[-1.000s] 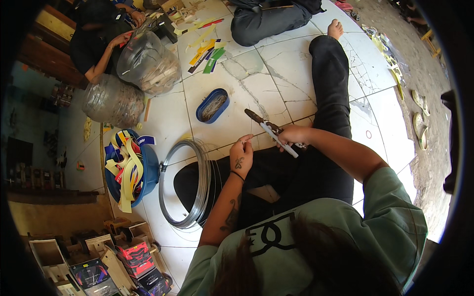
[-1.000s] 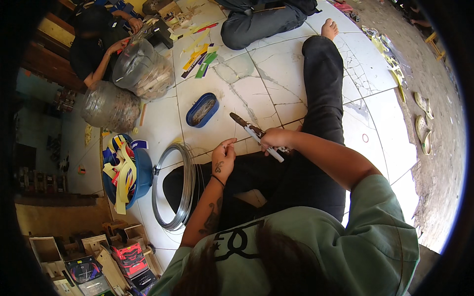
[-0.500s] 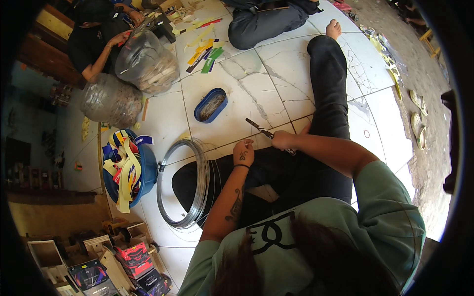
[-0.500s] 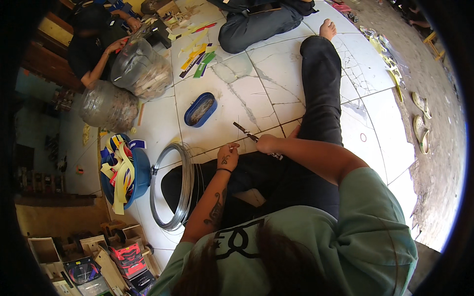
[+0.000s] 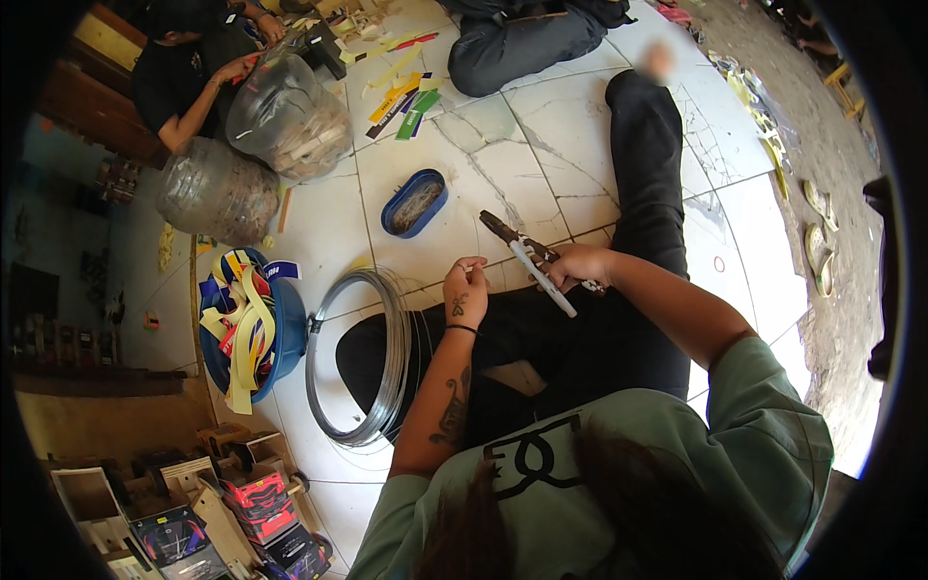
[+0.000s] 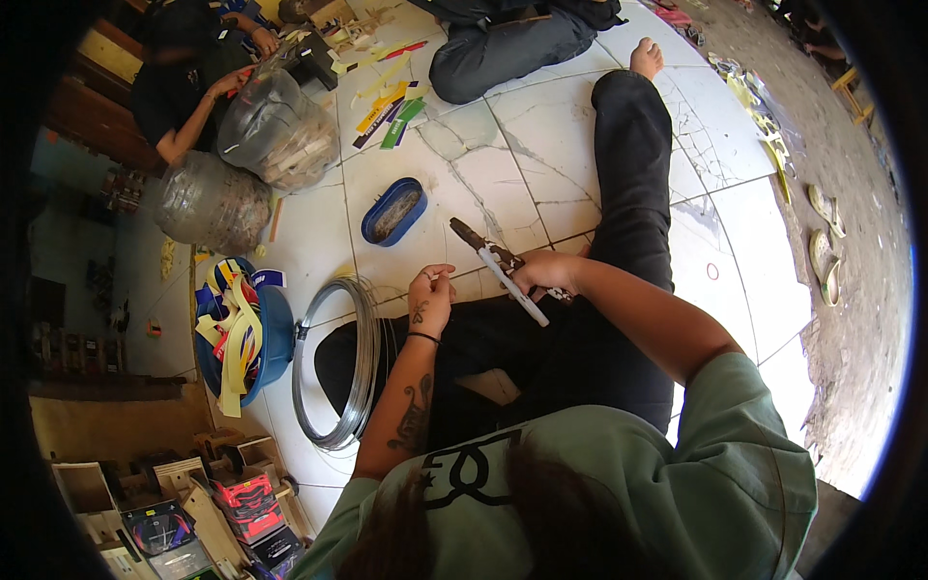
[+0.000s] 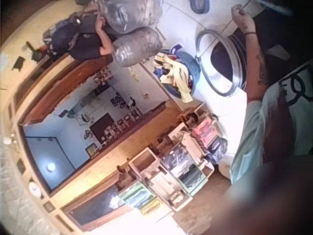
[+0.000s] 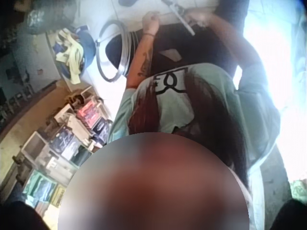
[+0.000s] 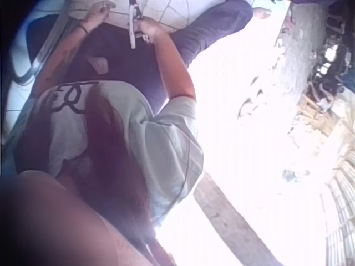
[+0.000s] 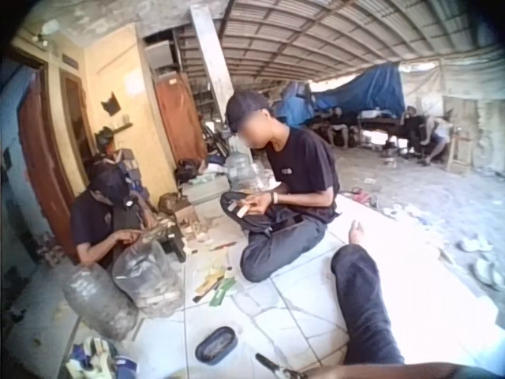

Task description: The person sits on the floor and repeatedly assembles small wire components. They pick a thin wire from a coil, insert a small metal piece, and use pliers to crimp it. The process is repeated multiple times with the finished pieces placed into a blue container.

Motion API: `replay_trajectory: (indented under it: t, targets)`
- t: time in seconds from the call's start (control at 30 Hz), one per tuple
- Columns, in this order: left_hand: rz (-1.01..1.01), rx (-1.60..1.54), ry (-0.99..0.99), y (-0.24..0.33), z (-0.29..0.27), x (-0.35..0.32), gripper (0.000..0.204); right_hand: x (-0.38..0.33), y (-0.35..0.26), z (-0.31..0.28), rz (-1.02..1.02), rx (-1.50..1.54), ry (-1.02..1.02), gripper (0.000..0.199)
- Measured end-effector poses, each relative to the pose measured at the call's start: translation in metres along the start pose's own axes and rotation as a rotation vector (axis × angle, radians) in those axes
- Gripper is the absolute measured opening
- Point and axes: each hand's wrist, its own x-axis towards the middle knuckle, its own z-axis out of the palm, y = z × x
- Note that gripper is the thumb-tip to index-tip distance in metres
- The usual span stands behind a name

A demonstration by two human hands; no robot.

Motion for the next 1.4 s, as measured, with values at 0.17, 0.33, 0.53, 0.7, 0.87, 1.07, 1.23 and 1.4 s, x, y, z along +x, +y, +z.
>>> replay_trajectory:
  t: [0.17,0.33,0.53,0.7,0.87,1.07,1.23,1.4]
  targets:
    - [-0.015,-0.042,-0.011,0.010,-0.002,-0.003,0.014,-0.008,0.001,0.008,0.017,-0.078,-0.028,0.036]
    - [-0.002,-0.013,-0.031,0.014,-0.001,-0.004,0.015,-0.011,-0.008,0.018,-0.029,-0.256,-0.044,0.036]
    - [0.050,0.031,-0.025,0.012,-0.001,-0.006,0.017,-0.007,0.000,0.029,0.068,-0.133,0.008,0.029]
    - [0.041,0.424,-0.140,0.000,-0.015,-0.005,0.019,0.012,0.007,0.021,-0.004,-0.449,0.212,0.023]
    - [0.108,0.492,-0.080,-0.022,-0.001,0.002,0.023,0.041,0.013,0.030,0.155,-0.537,0.243,0.022]
    - [-0.017,0.423,-0.112,-0.022,0.003,0.010,0.025,0.046,0.014,0.028,0.167,-0.362,0.280,0.020]
    - [-0.030,0.255,-0.042,-0.010,-0.009,0.009,0.024,0.017,0.007,0.017,0.021,-0.046,0.122,0.030]
    - [-0.077,0.048,-0.004,-0.004,-0.012,0.009,0.023,-0.006,0.001,0.027,-0.010,-0.099,0.018,0.031]
